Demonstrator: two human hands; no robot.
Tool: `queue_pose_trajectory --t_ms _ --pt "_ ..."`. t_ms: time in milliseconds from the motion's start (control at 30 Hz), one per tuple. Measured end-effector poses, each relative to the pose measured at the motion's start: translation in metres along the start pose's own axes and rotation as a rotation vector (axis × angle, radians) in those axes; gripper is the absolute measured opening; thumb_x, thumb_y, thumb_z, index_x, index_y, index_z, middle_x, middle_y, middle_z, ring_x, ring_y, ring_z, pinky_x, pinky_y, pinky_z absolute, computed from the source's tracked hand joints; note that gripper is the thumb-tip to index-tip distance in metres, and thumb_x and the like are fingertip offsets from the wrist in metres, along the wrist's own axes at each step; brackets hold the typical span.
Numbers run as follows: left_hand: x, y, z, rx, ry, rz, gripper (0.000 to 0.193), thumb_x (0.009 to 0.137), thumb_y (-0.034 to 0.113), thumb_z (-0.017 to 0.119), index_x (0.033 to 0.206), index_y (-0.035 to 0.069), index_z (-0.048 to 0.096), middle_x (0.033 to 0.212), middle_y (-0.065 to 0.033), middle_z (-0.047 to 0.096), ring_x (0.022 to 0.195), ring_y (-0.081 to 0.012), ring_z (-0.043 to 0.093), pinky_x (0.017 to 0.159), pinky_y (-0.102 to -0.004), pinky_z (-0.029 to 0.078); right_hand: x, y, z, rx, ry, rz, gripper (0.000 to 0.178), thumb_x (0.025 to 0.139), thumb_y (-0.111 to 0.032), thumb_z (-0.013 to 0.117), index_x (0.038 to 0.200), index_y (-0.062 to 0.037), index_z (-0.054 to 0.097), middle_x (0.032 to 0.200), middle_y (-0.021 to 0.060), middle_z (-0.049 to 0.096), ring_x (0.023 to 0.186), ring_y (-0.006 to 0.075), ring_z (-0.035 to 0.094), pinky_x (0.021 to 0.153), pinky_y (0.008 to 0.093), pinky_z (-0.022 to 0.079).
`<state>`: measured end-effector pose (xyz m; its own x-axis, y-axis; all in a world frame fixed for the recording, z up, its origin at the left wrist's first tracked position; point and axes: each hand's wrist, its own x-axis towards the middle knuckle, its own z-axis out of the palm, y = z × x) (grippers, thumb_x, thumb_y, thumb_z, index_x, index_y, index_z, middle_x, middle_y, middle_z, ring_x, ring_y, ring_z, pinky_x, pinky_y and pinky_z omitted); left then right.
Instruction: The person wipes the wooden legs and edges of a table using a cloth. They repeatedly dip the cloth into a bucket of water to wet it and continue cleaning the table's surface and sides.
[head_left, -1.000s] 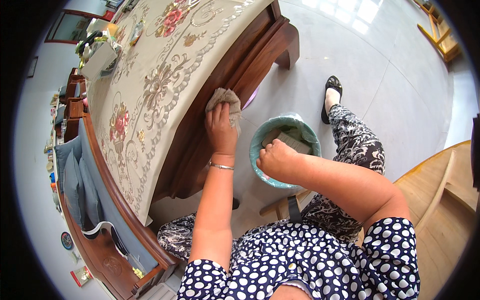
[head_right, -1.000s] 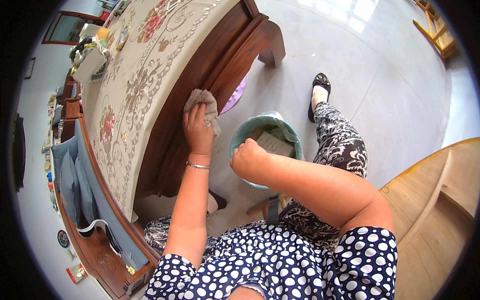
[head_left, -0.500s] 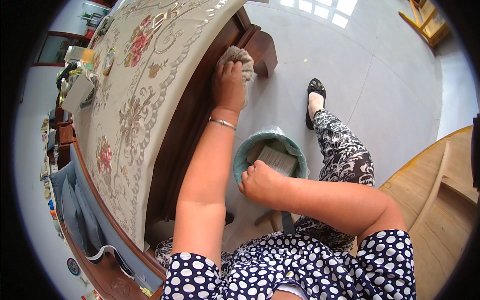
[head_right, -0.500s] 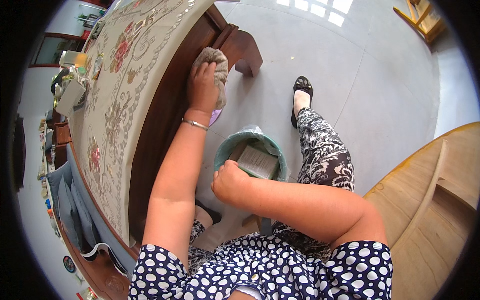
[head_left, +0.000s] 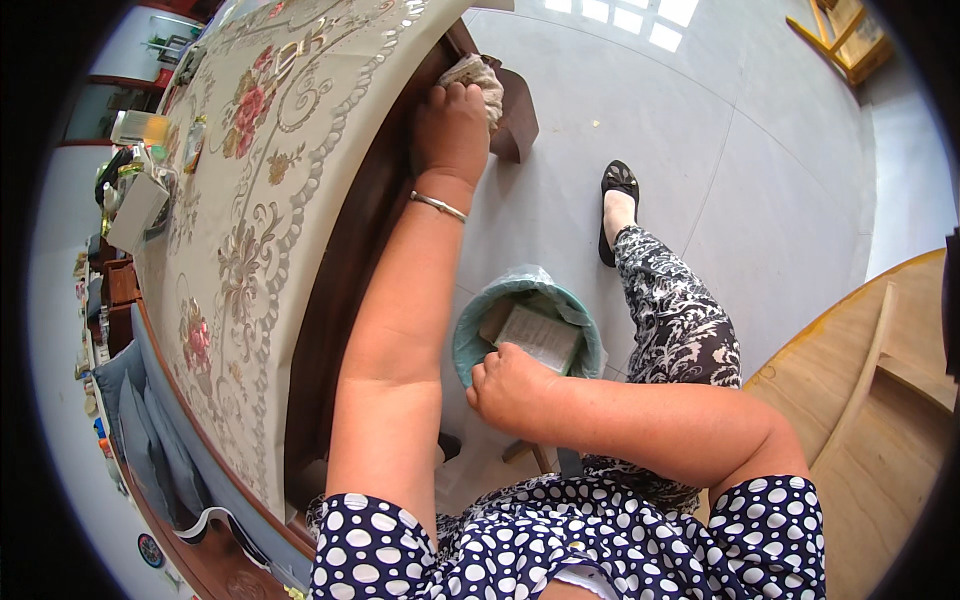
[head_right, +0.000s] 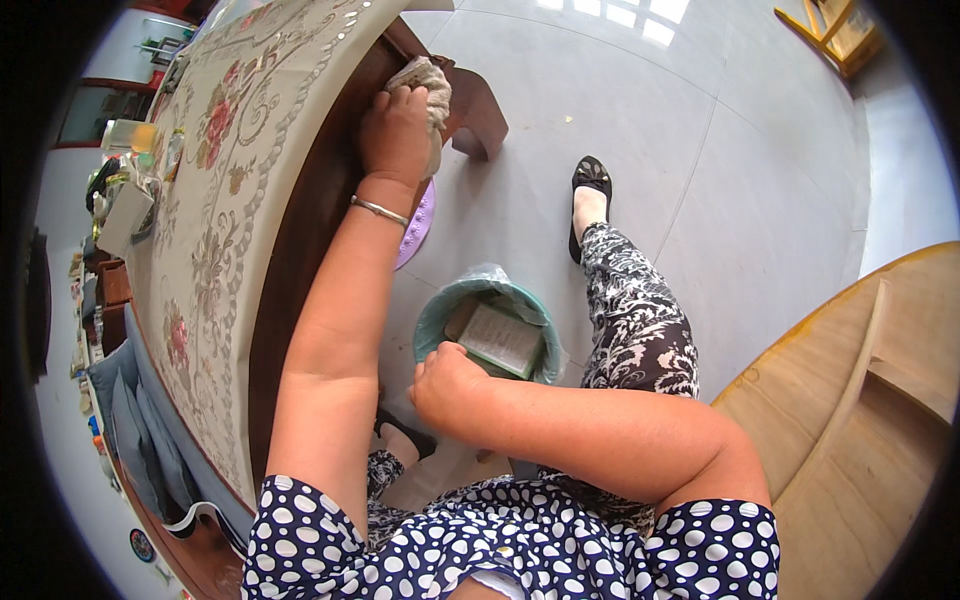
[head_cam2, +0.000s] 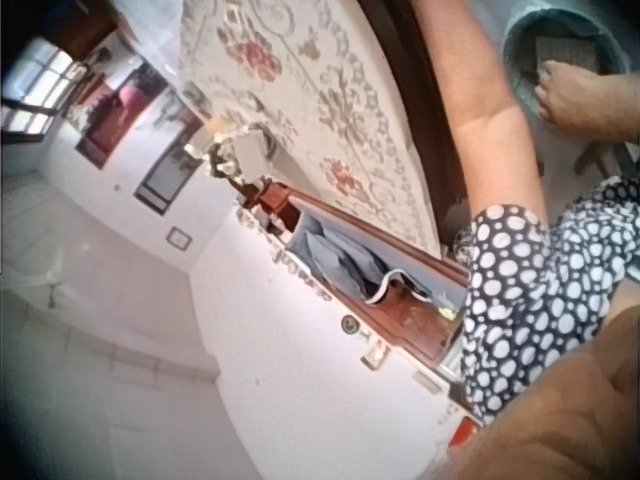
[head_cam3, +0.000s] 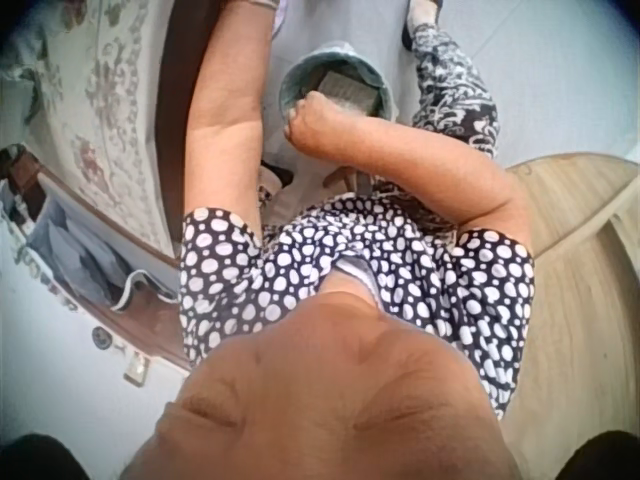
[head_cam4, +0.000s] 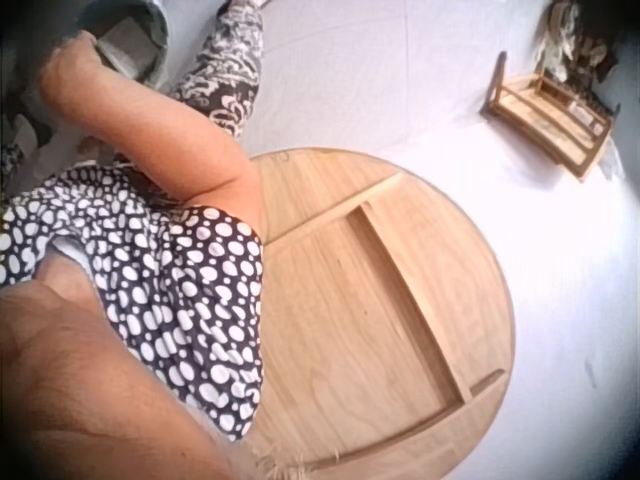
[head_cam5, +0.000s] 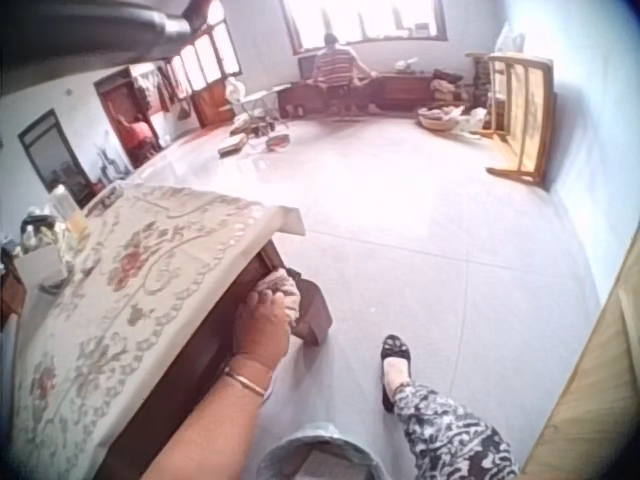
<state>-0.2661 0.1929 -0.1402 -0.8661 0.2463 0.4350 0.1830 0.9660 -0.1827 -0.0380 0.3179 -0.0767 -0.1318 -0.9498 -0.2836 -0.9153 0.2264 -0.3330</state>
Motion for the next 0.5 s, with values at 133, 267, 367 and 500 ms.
queue_pose_trajectory --t_ms 133,267,367,500 --pt "-0.015 -0.002 -0.004 -0.048 -0.015 -0.11 0.019 0.073 0.022 0.07 0.086 0.012 0.061 0.093 -0.0053 0.064 0.092 -0.0241 0.06 0.071 -0.0367 0.053 0.0 0.006 0.004 0.0 0.071 0.04 0.029 0.075 -0.019 0.064 0.101 -0.0053 0.062 0.092 0.0066 0.063 0.084 0.0215 0.061 0.07 0.0312 0.045" --pt "-0.035 -0.007 -0.019 -0.088 -0.135 -0.21 0.028 0.07 0.017 0.072 0.095 0.01 0.061 0.102 -0.0078 0.064 0.095 -0.0295 0.059 0.079 -0.0389 0.053 0.0 0.014 0.008 -0.08 0.167 0.095 0.023 0.076 -0.018 0.062 0.095 -0.0063 0.062 0.087 0.0066 0.062 0.08 0.0211 0.062 0.068 0.0312 0.046" --pt "-0.065 -0.017 -0.028 -0.092 -0.017 -0.166 0.013 0.074 0.014 0.065 0.086 0.01 0.061 0.091 -0.008 0.063 0.089 -0.0269 0.059 0.072 -0.0374 0.052 0.0 0.019 0.008 -0.105 0.211 0.091 0.017 0.078 -0.017 0.059 0.091 -0.0057 0.063 0.084 0.0072 0.061 0.077 0.021 0.063 0.065 0.0313 0.048" --pt "-0.114 -0.029 -0.047 -0.096 -0.005 -0.198 0.02 0.074 0.008 0.062 0.093 0.009 0.06 0.098 -0.0066 0.062 0.091 -0.028 0.058 0.077 -0.0382 0.05 0.004 0.021 0.012 -0.113 0.202 0.088 0.016 0.077 -0.015 0.06 0.09 -0.0054 0.062 0.085 0.0086 0.063 0.079 0.0231 0.065 0.067 0.0327 0.051"
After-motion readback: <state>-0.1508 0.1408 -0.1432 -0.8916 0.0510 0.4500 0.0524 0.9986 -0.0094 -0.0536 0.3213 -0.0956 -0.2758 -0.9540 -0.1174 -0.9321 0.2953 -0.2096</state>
